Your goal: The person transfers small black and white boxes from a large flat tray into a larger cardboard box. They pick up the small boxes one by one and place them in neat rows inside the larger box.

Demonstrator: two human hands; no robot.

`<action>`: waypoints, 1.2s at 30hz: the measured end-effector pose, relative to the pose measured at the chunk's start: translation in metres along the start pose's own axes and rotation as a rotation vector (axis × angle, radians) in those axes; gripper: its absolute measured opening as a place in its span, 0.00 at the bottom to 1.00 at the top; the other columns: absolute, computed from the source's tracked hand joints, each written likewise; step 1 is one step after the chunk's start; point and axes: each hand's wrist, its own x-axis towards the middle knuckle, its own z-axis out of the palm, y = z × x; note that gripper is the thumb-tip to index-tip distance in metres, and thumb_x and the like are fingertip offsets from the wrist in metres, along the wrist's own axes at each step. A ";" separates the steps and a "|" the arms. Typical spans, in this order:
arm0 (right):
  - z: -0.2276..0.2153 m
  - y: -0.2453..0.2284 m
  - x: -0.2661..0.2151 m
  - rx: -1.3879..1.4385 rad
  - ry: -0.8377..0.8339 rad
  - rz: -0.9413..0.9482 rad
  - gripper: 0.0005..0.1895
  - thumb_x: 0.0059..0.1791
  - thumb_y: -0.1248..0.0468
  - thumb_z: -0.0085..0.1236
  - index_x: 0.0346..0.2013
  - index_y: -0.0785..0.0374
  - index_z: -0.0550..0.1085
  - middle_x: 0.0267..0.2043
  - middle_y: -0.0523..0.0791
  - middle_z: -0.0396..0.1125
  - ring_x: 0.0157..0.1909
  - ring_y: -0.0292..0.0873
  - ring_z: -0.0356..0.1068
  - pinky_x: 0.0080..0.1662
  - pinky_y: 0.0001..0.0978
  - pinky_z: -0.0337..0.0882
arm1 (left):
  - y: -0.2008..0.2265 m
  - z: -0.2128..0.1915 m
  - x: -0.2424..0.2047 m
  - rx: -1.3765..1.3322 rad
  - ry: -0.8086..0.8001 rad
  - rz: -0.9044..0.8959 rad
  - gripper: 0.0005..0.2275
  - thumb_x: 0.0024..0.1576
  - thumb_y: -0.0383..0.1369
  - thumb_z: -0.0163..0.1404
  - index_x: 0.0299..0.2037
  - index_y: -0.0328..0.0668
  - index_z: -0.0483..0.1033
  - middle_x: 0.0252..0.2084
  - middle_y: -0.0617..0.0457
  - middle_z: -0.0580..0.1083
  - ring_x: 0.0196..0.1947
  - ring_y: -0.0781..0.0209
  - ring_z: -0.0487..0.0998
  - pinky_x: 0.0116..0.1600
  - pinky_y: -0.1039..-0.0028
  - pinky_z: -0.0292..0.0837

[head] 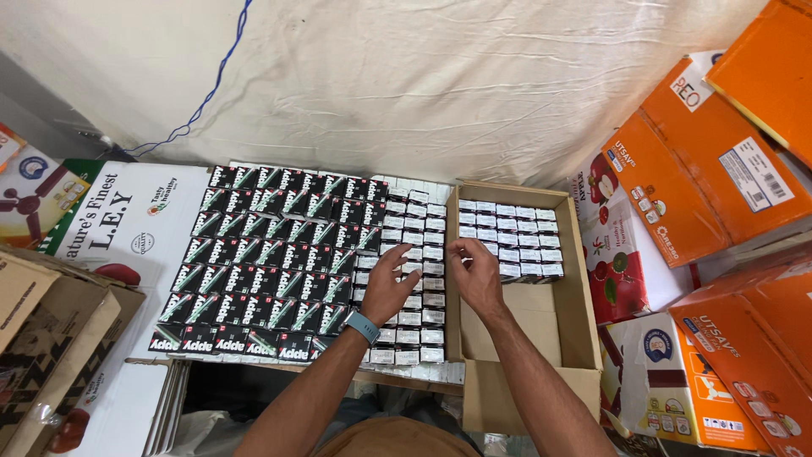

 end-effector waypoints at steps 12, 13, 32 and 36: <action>0.106 -0.007 0.029 -0.026 -0.389 0.053 0.24 0.45 0.65 0.63 0.57 0.63 0.73 0.50 0.56 0.71 0.51 0.55 0.74 0.49 0.43 0.79 | 0.006 -0.070 -0.013 -0.217 0.150 -0.205 0.22 0.63 0.34 0.47 0.66 0.31 0.64 0.67 0.31 0.62 0.69 0.34 0.61 0.69 0.45 0.63; 0.111 -0.006 0.029 -0.025 -0.390 0.053 0.24 0.45 0.65 0.63 0.57 0.63 0.73 0.50 0.56 0.71 0.51 0.55 0.74 0.49 0.43 0.79 | 0.006 -0.074 -0.012 -0.217 0.151 -0.207 0.22 0.63 0.34 0.47 0.66 0.31 0.64 0.67 0.31 0.62 0.69 0.34 0.61 0.69 0.45 0.63; 0.149 -0.011 0.025 -0.250 -0.377 -0.027 0.23 0.47 0.61 0.63 0.50 0.52 0.60 0.54 0.50 0.58 0.53 0.65 0.69 0.47 0.58 0.72 | -0.025 -0.099 0.005 -0.216 0.121 -0.192 0.16 0.60 0.30 0.50 0.57 0.32 0.73 0.67 0.30 0.62 0.66 0.34 0.67 0.66 0.46 0.67; 0.149 -0.013 0.024 -0.195 -0.327 -0.001 0.27 0.46 0.65 0.63 0.56 0.56 0.60 0.58 0.55 0.60 0.53 0.64 0.70 0.48 0.58 0.74 | -0.030 -0.100 0.006 -0.255 0.154 -0.177 0.16 0.58 0.28 0.51 0.55 0.29 0.75 0.66 0.26 0.63 0.63 0.33 0.70 0.64 0.48 0.68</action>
